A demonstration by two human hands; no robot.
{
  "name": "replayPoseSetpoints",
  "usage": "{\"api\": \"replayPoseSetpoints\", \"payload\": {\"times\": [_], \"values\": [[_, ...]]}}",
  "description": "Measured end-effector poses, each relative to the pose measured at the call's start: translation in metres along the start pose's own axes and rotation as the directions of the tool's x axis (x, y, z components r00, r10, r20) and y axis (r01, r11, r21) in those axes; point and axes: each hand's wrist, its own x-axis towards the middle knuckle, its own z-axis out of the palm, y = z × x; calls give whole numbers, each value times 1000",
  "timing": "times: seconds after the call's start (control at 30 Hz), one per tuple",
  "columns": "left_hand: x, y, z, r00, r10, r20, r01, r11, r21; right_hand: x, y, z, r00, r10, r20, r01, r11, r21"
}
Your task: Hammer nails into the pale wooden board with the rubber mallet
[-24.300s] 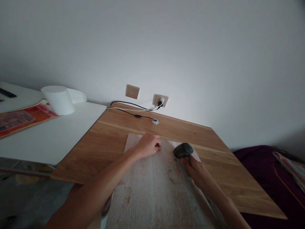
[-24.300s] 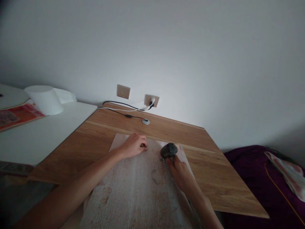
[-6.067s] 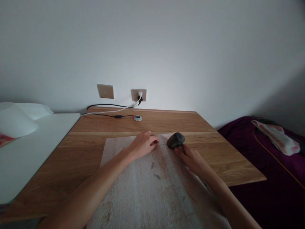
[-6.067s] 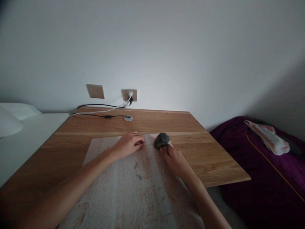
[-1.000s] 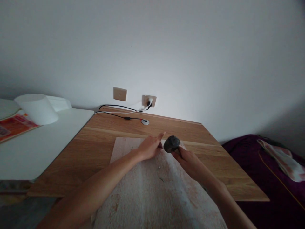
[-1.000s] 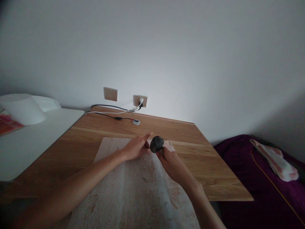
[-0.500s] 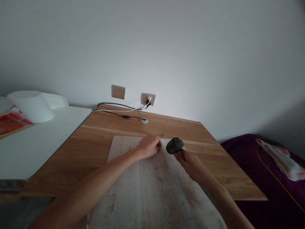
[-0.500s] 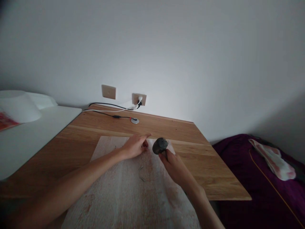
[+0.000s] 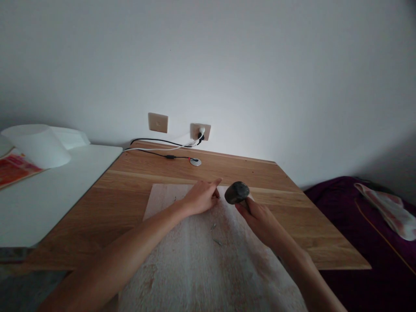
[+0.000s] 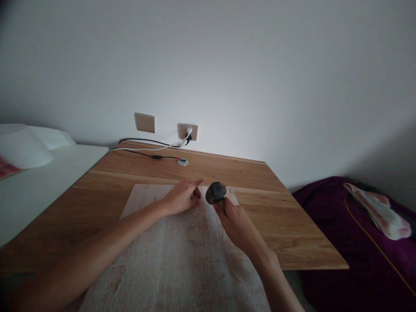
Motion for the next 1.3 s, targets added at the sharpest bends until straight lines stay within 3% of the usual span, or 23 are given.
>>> {"api": "replayPoseSetpoints", "payload": {"times": [0.27, 0.67, 0.8, 1.1, 1.2, 1.3], "values": [[0, -1, 1, 1000, 0, -28, -2, 999, -54, -12, 21, 11, 993, 105, 51, -106, 994, 22], [2, -2, 5, 998, 65, -2, -64, 986, 157, -10, 25, 13, 995, 89, 46, -91, 994, 52], [2, -1, 5, 998, 67, 5, -67, 983, 171, -9, 20, 11, 998, 52, 23, -54, 996, 66], [-1, -1, 0, 994, 105, -3, -105, 992, 72, 7, -16, 0, 997, -82, 7, 81, 992, 92], [-2, 0, 0, 994, 103, -20, -102, 992, 71, 8, -12, 1, 997, -78, 27, 76, 994, 79], [-2, 1, 2, 998, 63, -7, -62, 993, 96, 2, 1, 3, 1000, 6, 31, -7, 999, 50]]}}
